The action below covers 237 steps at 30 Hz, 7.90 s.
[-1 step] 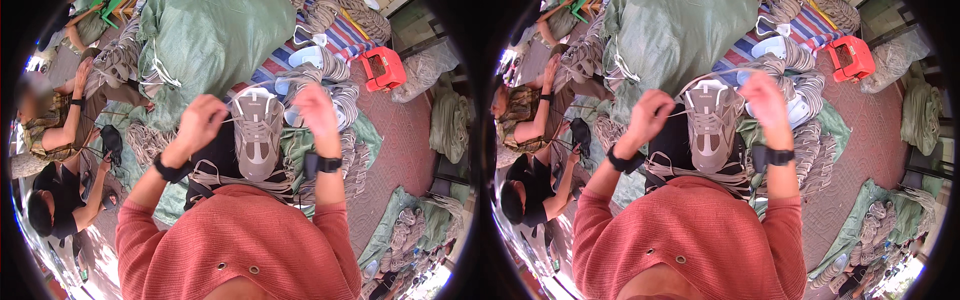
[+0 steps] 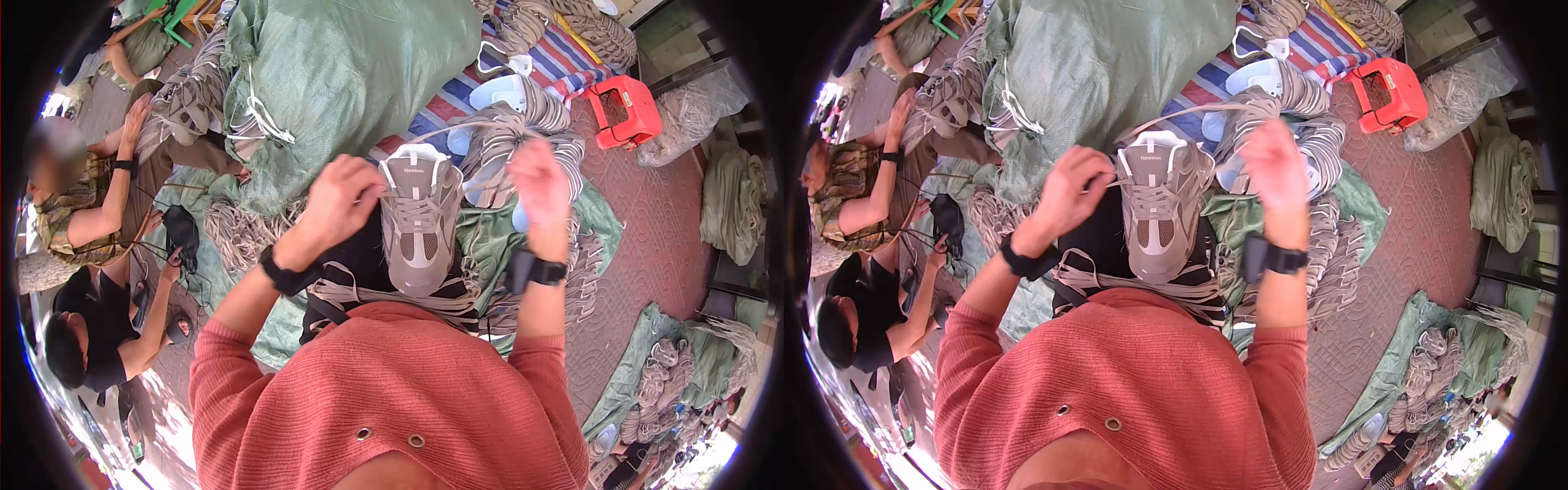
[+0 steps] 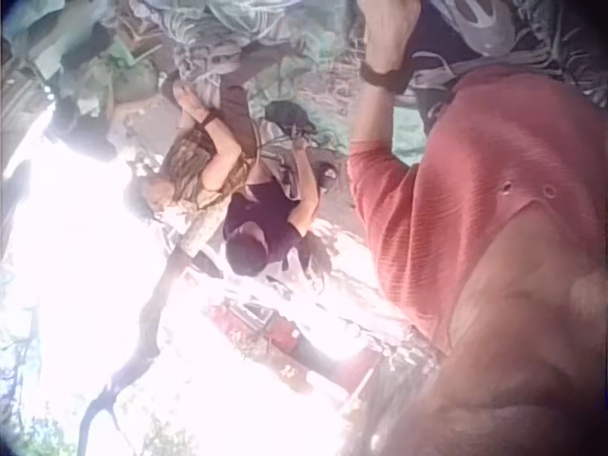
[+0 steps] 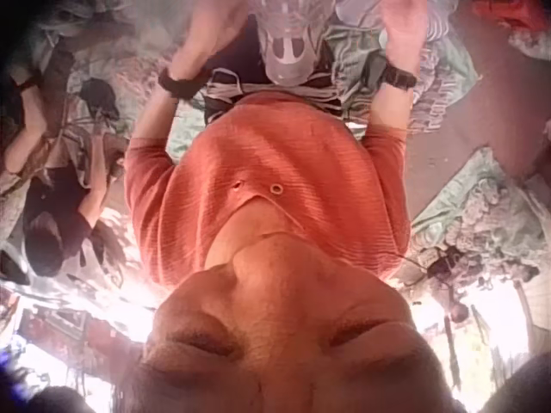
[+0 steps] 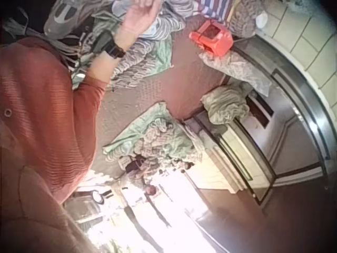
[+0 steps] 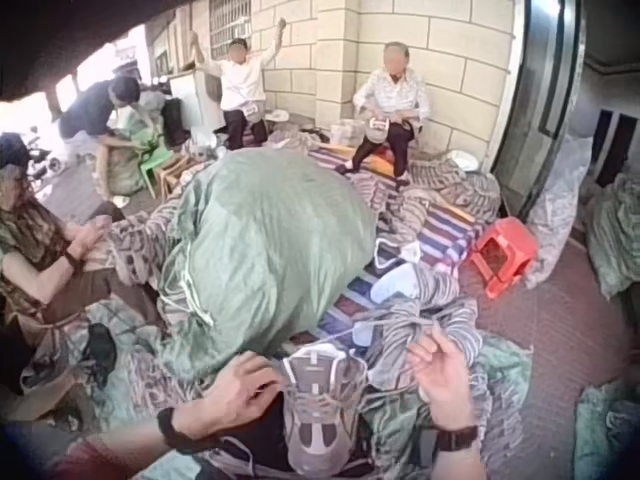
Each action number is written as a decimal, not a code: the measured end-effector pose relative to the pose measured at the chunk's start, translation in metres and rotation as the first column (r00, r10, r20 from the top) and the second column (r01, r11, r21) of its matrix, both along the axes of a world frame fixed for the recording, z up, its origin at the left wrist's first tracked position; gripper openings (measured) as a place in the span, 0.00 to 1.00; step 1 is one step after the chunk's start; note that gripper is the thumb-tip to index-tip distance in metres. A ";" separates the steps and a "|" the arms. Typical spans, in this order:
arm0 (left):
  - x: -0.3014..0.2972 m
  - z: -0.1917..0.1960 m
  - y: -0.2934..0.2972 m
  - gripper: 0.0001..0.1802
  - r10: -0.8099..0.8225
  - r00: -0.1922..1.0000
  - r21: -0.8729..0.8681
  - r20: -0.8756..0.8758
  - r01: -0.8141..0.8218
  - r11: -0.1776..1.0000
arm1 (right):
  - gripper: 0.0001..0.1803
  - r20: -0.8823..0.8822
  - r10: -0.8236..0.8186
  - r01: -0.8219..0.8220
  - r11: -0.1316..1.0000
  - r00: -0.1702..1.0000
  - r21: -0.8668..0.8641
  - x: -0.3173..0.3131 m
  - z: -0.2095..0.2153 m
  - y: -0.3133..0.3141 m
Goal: Insert laces into the eyelets of a shoe upper.
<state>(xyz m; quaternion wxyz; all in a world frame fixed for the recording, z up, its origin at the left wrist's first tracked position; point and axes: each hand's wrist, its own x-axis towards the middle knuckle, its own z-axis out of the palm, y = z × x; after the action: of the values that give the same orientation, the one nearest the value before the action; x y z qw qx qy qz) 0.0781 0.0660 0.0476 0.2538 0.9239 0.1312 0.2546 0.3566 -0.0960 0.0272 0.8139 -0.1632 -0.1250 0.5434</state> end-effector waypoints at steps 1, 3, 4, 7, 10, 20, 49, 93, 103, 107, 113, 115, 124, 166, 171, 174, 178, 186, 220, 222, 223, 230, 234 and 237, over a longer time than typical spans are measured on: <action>0.012 -0.011 -0.002 0.05 -0.043 0.999 0.049 0.005 0.043 0.998 | 0.03 -0.054 -0.120 0.122 0.992 0.991 0.039 0.023 -0.001 -0.024; 0.027 -0.022 -0.001 0.07 -0.150 0.986 0.145 -0.069 0.158 0.977 | 0.05 -0.106 -0.393 0.384 0.918 0.914 -0.098 0.049 0.008 -0.077; 0.032 -0.025 0.000 0.07 -0.191 0.978 0.228 -0.084 0.205 0.952 | 0.06 -0.122 -0.473 0.459 0.879 0.873 -0.128 0.061 0.007 -0.104; 0.042 -0.027 -0.001 0.09 -0.207 0.942 0.322 -0.264 0.288 0.902 | 0.06 -0.029 -0.558 0.553 0.827 0.829 -0.096 0.109 -0.035 -0.217; 0.044 -0.025 -0.004 0.10 -0.161 0.932 0.372 -0.324 0.283 0.884 | 0.09 0.106 -0.660 0.665 0.714 0.744 -0.218 0.105 -0.047 -0.252; 0.056 -0.051 -0.002 0.07 -0.145 0.930 0.129 -0.339 0.198 0.972 | 0.14 0.955 0.053 0.521 0.828 0.293 -0.205 -0.012 -0.053 0.032; 0.068 -0.075 -0.014 0.06 -0.027 0.975 0.047 -0.219 0.038 0.998 | 0.06 0.593 0.229 0.173 0.973 -0.772 -0.151 -0.075 -0.013 0.041; 0.054 -0.031 0.021 0.05 -0.203 0.896 0.132 -0.396 0.274 0.952 | 0.07 0.186 -0.774 0.792 0.609 0.606 -0.045 0.120 0.023 -0.183; 0.060 -0.028 -0.001 0.09 -0.116 0.861 0.430 -0.496 0.360 0.828 | 0.11 0.914 0.217 0.374 0.924 -0.344 -0.078 -0.066 -0.022 0.014; 0.058 -0.038 -0.006 0.09 -0.068 0.923 0.493 -0.380 0.264 0.829 | 0.11 0.746 0.268 0.298 0.950 -0.609 -0.098 -0.069 -0.022 0.030; 0.044 -0.046 -0.002 0.07 -0.116 0.962 -0.006 -0.248 0.118 0.993 | 0.12 0.836 0.404 0.161 0.915 -0.372 -0.370 -0.064 -0.015 0.035; 0.046 -0.045 -0.006 0.08 -0.110 0.967 -0.035 -0.229 0.105 0.994 | 0.12 0.888 0.442 0.076 0.897 -0.127 -0.436 -0.058 -0.028 0.040; 0.053 -0.051 -0.018 0.13 -0.001 0.990 0.269 -0.142 0.040 0.962 | 0.14 0.883 0.464 0.034 0.884 0.068 -0.466 -0.063 -0.038 0.039; 0.063 -0.056 -0.015 0.07 -0.227 0.969 -0.067 0.094 0.233 0.970 | 0.11 0.671 0.551 -0.078 0.798 0.497 -0.597 -0.060 -0.003 0.035; 0.047 0.014 -0.014 0.08 -0.284 0.959 -0.514 -0.002 0.242 0.823 | 0.08 0.797 0.373 0.255 0.808 0.475 -0.531 0.020 -0.031 0.011; 0.012 0.082 -0.024 0.11 -0.244 0.970 -0.569 0.000 0.201 0.797 | 0.11 0.776 0.390 0.391 0.698 0.497 -0.601 0.041 -0.024 0.002; -0.013 0.112 -0.035 0.14 -0.408 0.902 -0.332 0.140 0.431 0.839 | 0.15 0.803 0.456 0.351 0.732 0.384 -0.583 0.005 -0.011 0.023; -0.043 0.142 -0.071 0.10 -0.665 0.665 -0.326 0.340 0.746 0.580 | 0.13 0.775 0.629 -0.020 0.777 0.052 -0.629 -0.047 -0.001 0.035; 0.025 -0.051 -0.031 0.16 0.040 0.999 0.056 -0.032 -0.038 0.998 | 0.04 0.900 0.099 0.276 0.961 -0.425 0.025 -0.071 -0.035 0.035; 0.036 -0.058 -0.035 0.14 0.074 0.993 0.094 -0.096 -0.065 0.993 | 0.04 0.866 0.082 0.257 0.965 -0.493 0.055 -0.069 -0.036 0.038; 0.038 -0.062 -0.038 0.14 0.095 0.988 0.117 -0.121 -0.081 0.990 | 0.03 0.853 0.101 0.252 0.967 -0.511 0.037 -0.068 -0.037 0.037; 0.045 -0.070 -0.042 0.09 0.050 0.981 -0.098 -0.187 -0.069 0.993 | 0.04 0.837 0.083 0.218 0.975 -0.541 0.044 -0.056 -0.041 0.036; 0.040 -0.063 -0.040 0.06 0.011 0.992 -0.114 -0.127 -0.025 0.993 | 0.04 0.838 0.059 0.151 0.988 -0.542 0.028 -0.058 -0.042 0.042; 0.038 -0.050 -0.043 0.05 -0.007 0.985 -0.115 -0.170 -0.013 0.993 | 0.03 0.833 0.076 0.161 0.987 -0.548 0.016 -0.055 -0.039 0.040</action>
<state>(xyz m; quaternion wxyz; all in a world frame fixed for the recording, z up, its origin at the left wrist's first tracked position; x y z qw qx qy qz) 0.1160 0.0226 -0.0028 0.2941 0.9258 0.1684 0.1673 0.3019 -0.0561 -0.0122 0.2867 -0.6149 -0.7298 0.0839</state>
